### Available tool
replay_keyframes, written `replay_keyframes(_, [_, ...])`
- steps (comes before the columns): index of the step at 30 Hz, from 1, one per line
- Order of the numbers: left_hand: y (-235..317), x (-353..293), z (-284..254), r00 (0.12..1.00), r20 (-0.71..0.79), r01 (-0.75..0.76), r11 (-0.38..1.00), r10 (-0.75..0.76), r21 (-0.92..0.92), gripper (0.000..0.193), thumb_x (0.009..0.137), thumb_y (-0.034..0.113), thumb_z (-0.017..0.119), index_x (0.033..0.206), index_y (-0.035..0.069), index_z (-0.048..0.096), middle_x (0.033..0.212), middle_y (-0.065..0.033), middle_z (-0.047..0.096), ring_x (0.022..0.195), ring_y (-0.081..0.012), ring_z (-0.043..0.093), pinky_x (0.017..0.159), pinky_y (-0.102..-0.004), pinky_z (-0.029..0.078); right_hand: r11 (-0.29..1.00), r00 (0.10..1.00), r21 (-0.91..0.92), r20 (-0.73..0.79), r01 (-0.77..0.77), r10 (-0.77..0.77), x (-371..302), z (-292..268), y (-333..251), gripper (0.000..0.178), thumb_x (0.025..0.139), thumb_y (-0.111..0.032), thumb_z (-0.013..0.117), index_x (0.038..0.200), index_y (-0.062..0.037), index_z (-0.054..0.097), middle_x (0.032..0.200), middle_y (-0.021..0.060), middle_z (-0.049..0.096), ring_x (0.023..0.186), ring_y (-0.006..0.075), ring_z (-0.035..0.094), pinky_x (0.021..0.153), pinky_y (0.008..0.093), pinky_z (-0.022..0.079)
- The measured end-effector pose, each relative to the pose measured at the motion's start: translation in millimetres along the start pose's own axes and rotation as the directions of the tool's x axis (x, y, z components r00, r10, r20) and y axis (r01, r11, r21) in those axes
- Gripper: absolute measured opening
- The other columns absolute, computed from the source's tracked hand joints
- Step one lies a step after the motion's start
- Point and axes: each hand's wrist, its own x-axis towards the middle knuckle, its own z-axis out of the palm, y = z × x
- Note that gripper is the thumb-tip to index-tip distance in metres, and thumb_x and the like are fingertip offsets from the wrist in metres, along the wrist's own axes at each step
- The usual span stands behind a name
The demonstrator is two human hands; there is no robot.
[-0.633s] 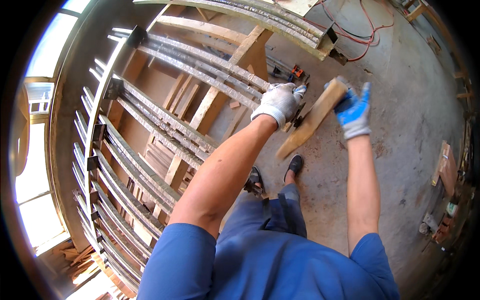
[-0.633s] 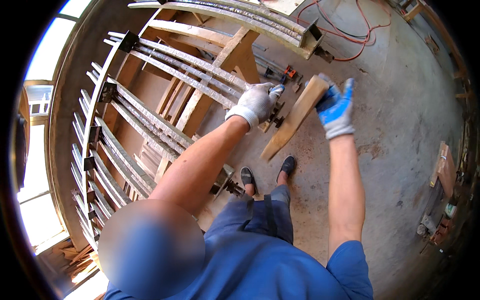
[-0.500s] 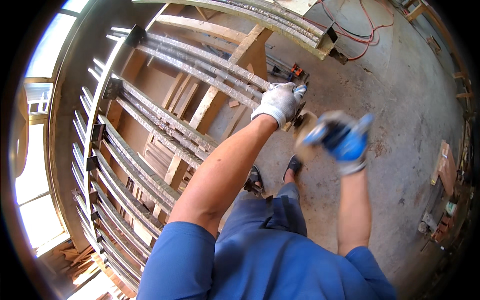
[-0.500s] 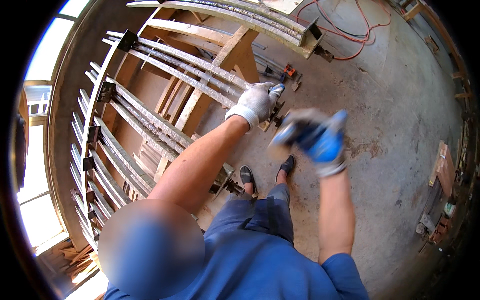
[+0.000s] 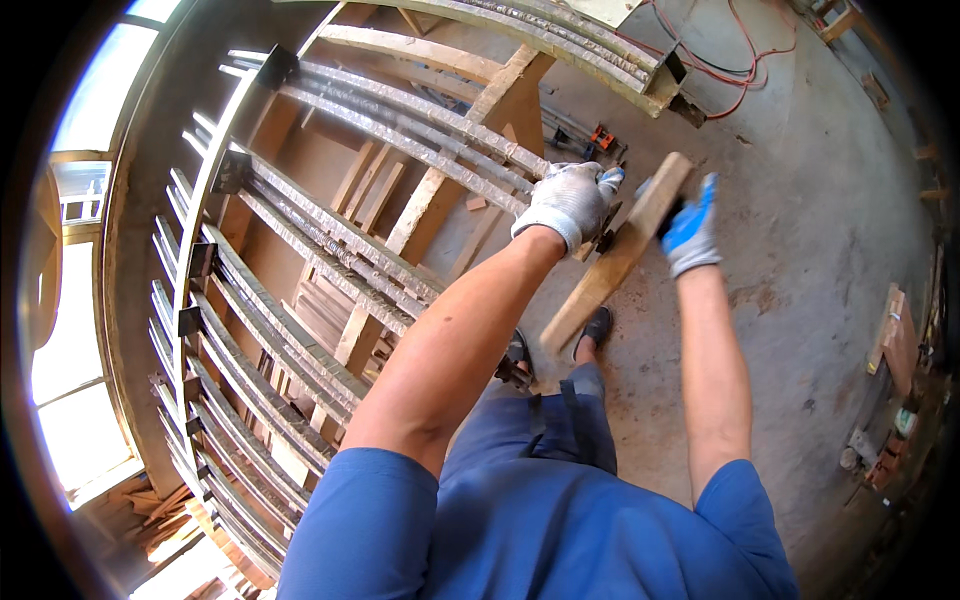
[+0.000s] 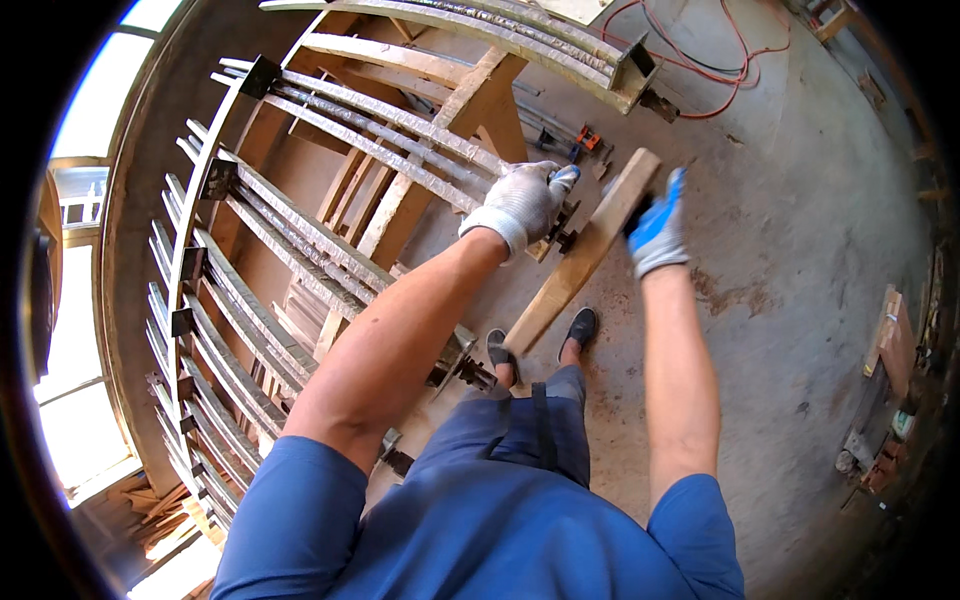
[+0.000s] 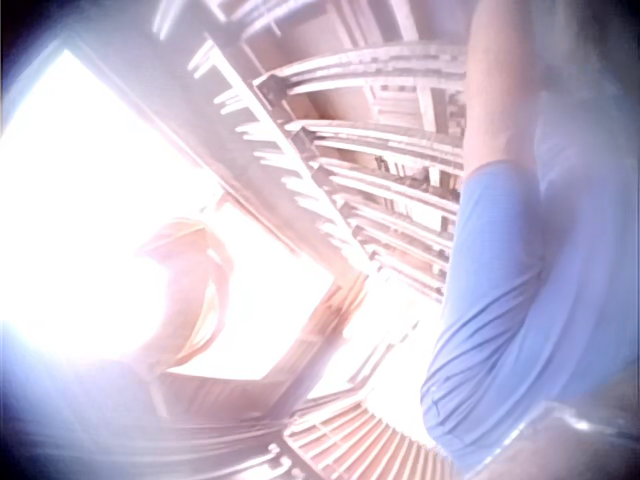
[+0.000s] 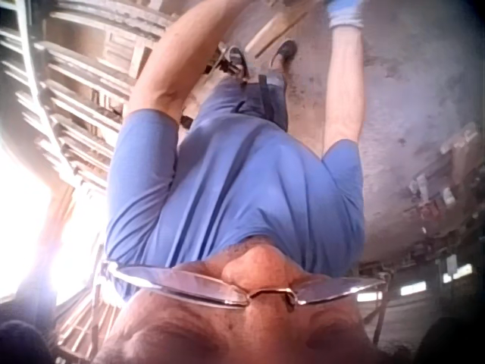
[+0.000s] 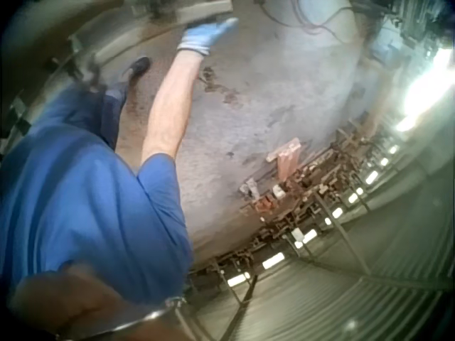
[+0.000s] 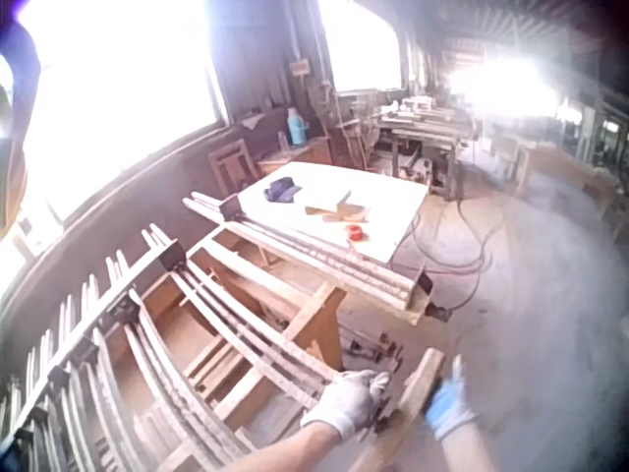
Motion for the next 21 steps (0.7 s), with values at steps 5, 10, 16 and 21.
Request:
replay_keyframes(5, [-7,-1,-1,1.0,0.001,0.016,1.0,-0.016,0.013,0.045,0.102,0.045,0.049,0.116,0.007,0.069,0.109,-0.0253,0.069,0.104,-0.0434,0.064,0.092,-0.0468,0.05,0.878,0.825,-0.369,0.562,0.304,-0.049,-104,88,-11,0.089,0.091,-0.078,0.04,0.12,0.003,0.063,0.109,0.0216,0.071,0.108,0.0329,0.066,0.104,0.0471,0.047])
replay_keyframes(10, [-1,-1,-1,1.0,0.01,-0.002,0.998,0.002,0.056,0.045,0.102,0.045,0.05,0.116,0.007,0.069,0.109,-0.0249,0.069,0.103,-0.0443,0.064,0.092,-0.0471,0.051,0.862,0.771,0.051,0.477,-0.504,0.422,-140,-5,137,0.112,0.086,-0.086,0.032,0.143,0.009,0.043,0.139,0.0312,0.052,0.132,0.0431,0.049,0.114,0.055,0.035])
replay_keyframes(16, [1,-1,-4,0.999,0.038,-0.022,0.999,0.021,0.03,0.044,0.101,0.044,0.05,0.116,0.007,0.069,0.108,-0.0243,0.069,0.104,-0.0431,0.064,0.093,-0.0459,0.051,0.432,0.839,0.723,0.419,-0.539,0.346,-41,-74,178,0.108,0.085,-0.086,0.036,0.145,0.0034,0.041,0.144,0.0281,0.047,0.134,0.0422,0.044,0.112,0.058,0.035])
replay_keyframes(21, [-1,2,1,1.0,-0.016,-0.005,1.0,0.006,0.022,0.043,0.101,0.044,0.051,0.113,0.007,0.07,0.104,-0.023,0.07,0.101,-0.0425,0.066,0.091,-0.0463,0.051,0.992,0.994,0.098,-0.066,-0.084,0.09,8,-1,14,0.09,0.091,-0.079,0.037,0.127,0.0007,0.059,0.117,0.0179,0.067,0.103,0.034,0.065,0.095,0.0467,0.052])
